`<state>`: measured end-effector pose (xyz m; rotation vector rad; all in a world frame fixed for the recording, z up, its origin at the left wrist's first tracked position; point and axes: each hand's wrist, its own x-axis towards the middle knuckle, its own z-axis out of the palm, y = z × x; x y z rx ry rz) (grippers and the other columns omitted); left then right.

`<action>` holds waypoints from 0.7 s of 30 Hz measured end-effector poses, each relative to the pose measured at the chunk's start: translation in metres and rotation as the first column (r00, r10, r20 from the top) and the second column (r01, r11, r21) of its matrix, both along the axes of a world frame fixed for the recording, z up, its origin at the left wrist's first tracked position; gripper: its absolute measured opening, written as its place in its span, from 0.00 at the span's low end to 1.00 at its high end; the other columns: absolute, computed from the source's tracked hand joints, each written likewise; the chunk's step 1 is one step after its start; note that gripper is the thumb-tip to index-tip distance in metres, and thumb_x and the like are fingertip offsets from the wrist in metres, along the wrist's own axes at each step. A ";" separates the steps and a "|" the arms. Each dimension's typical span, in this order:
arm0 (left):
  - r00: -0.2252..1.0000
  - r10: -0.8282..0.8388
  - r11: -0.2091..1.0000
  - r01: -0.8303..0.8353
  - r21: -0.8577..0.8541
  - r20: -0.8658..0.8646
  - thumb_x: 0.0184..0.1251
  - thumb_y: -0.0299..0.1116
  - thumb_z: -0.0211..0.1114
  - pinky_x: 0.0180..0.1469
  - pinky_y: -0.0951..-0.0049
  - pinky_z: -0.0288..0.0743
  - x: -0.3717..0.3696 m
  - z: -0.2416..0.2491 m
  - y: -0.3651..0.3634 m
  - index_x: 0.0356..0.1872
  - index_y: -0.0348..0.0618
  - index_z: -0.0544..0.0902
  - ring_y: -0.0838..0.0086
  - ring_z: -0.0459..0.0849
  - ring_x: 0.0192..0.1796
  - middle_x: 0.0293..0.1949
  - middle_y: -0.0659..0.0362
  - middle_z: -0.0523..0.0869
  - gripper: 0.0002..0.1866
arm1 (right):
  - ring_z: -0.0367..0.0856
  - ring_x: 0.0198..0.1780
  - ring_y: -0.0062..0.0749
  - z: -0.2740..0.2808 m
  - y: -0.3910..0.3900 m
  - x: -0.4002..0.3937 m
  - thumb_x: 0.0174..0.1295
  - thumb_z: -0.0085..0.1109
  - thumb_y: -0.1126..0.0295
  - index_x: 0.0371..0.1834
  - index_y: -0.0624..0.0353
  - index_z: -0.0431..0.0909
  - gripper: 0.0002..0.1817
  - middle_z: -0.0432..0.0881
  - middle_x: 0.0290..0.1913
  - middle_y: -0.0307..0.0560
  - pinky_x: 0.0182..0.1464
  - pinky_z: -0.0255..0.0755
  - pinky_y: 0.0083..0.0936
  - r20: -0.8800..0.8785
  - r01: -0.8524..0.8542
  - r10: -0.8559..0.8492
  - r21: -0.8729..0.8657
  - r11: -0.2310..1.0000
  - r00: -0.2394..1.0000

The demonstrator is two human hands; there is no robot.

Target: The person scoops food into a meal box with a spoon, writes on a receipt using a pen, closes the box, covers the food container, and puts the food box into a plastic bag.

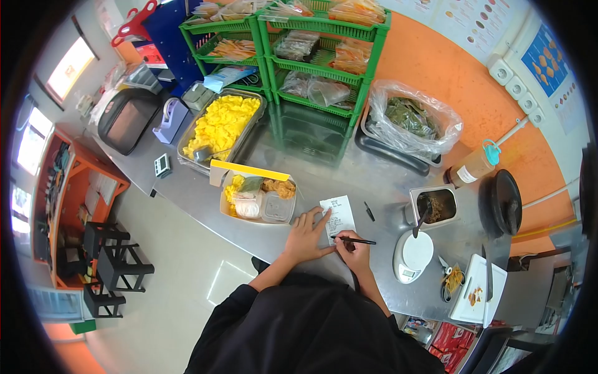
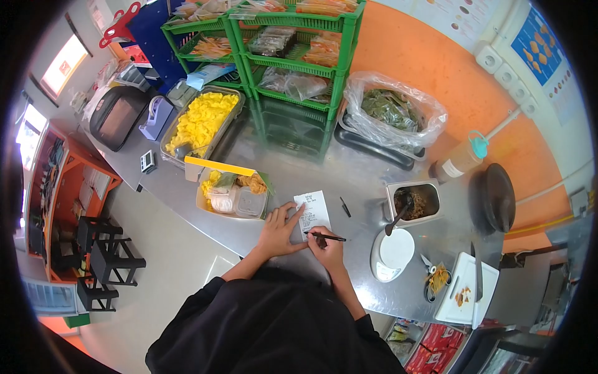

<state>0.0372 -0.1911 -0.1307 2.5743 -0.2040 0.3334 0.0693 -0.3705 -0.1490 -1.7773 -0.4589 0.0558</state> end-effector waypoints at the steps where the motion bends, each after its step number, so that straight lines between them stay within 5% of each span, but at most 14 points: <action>1: 1.000 -0.001 1.000 0.001 -0.001 0.003 0.42 0.55 0.74 0.52 0.63 0.64 0.000 0.000 0.000 0.70 0.46 0.67 0.62 0.71 0.47 0.61 0.54 0.68 0.50 | 0.68 0.21 0.07 0.000 -0.001 0.001 0.60 0.63 0.74 0.36 0.61 0.81 0.04 0.80 0.25 0.31 0.23 0.58 0.11 0.004 -0.013 0.014 -0.036 0.999 1.000; 12: 1.000 -0.002 1.000 0.002 0.016 0.012 0.46 0.62 0.71 0.54 0.63 0.64 0.000 -0.003 0.001 0.70 0.45 0.66 0.60 0.71 0.50 0.62 0.53 0.68 0.51 | 0.73 0.24 0.09 -0.008 -0.002 0.001 0.63 0.61 0.76 0.35 0.63 0.78 0.02 0.78 0.23 0.34 0.24 0.62 0.10 -0.033 0.075 -0.075 -0.023 0.997 0.997; 16: 1.000 -0.004 1.000 0.004 0.014 0.007 0.46 0.63 0.71 0.53 0.63 0.64 -0.001 0.000 0.001 0.70 0.46 0.67 0.61 0.71 0.48 0.62 0.53 0.68 0.51 | 0.69 0.19 0.12 -0.001 -0.010 0.009 0.61 0.66 0.69 0.26 0.63 0.74 0.12 0.75 0.18 0.35 0.21 0.60 0.15 -0.220 0.243 -0.217 0.101 0.965 0.951; 18: 1.000 -0.006 1.000 0.006 0.013 0.004 0.46 0.63 0.71 0.54 0.63 0.64 -0.001 0.000 0.001 0.70 0.46 0.67 0.61 0.71 0.49 0.61 0.53 0.68 0.51 | 0.70 0.16 0.19 0.020 -0.019 0.015 0.57 0.69 0.66 0.19 0.64 0.73 0.17 0.73 0.13 0.41 0.20 0.62 0.21 -0.035 0.102 -0.114 -0.261 0.960 0.993; 21: 1.000 -0.013 1.000 0.013 0.016 0.011 0.46 0.63 0.71 0.55 0.63 0.64 -0.001 0.000 0.002 0.70 0.46 0.67 0.60 0.71 0.50 0.62 0.53 0.68 0.50 | 0.73 0.14 0.30 0.043 -0.023 0.019 0.55 0.70 0.62 0.16 0.63 0.72 0.20 0.75 0.13 0.45 0.21 0.65 0.26 -0.030 0.052 -0.067 -0.362 0.931 0.997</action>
